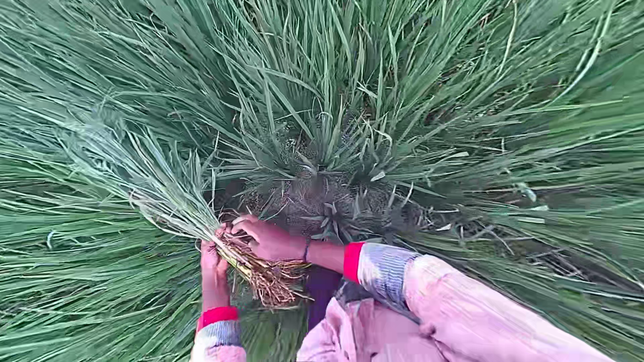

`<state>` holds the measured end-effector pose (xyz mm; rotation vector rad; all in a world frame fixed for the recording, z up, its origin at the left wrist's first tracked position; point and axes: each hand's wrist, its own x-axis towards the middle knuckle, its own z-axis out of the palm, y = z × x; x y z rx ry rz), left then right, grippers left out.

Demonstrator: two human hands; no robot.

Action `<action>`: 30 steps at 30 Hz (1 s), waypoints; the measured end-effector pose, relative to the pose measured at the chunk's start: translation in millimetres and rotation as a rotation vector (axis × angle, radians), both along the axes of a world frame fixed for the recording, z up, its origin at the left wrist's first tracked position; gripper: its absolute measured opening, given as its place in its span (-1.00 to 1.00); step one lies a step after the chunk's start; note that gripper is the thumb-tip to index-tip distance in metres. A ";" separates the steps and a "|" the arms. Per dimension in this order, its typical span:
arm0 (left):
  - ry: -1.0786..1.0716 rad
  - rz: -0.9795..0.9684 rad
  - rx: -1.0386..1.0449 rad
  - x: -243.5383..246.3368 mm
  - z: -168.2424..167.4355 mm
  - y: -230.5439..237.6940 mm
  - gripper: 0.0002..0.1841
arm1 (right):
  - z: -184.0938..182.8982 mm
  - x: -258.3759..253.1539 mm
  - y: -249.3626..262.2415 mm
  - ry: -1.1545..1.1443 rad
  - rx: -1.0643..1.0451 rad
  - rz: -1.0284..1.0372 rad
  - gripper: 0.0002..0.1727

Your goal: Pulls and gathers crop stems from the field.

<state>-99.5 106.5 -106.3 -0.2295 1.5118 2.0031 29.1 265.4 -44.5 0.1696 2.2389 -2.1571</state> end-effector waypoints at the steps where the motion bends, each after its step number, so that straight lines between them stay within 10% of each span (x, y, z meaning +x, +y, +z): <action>1: 0.013 -0.012 -0.007 -11.8 1.6 -5.3 -0.50 | -0.9 12.4 12.6 -0.052 -0.002 0.006 -0.57; 11: 0.224 0.067 0.010 -152.1 63.3 -25.1 -0.37 | -9.7 125.7 151.3 -0.666 0.197 -0.248 -0.63; 22: 0.279 -0.165 0.093 -211.9 104.1 176.9 -0.48 | 62.4 109.0 194.6 -0.573 0.301 -0.465 -0.59; 30: 0.324 -0.378 0.222 -182.3 107.4 299.0 -0.51 | 72.4 289.5 205.8 -0.280 -0.169 -1.219 -0.74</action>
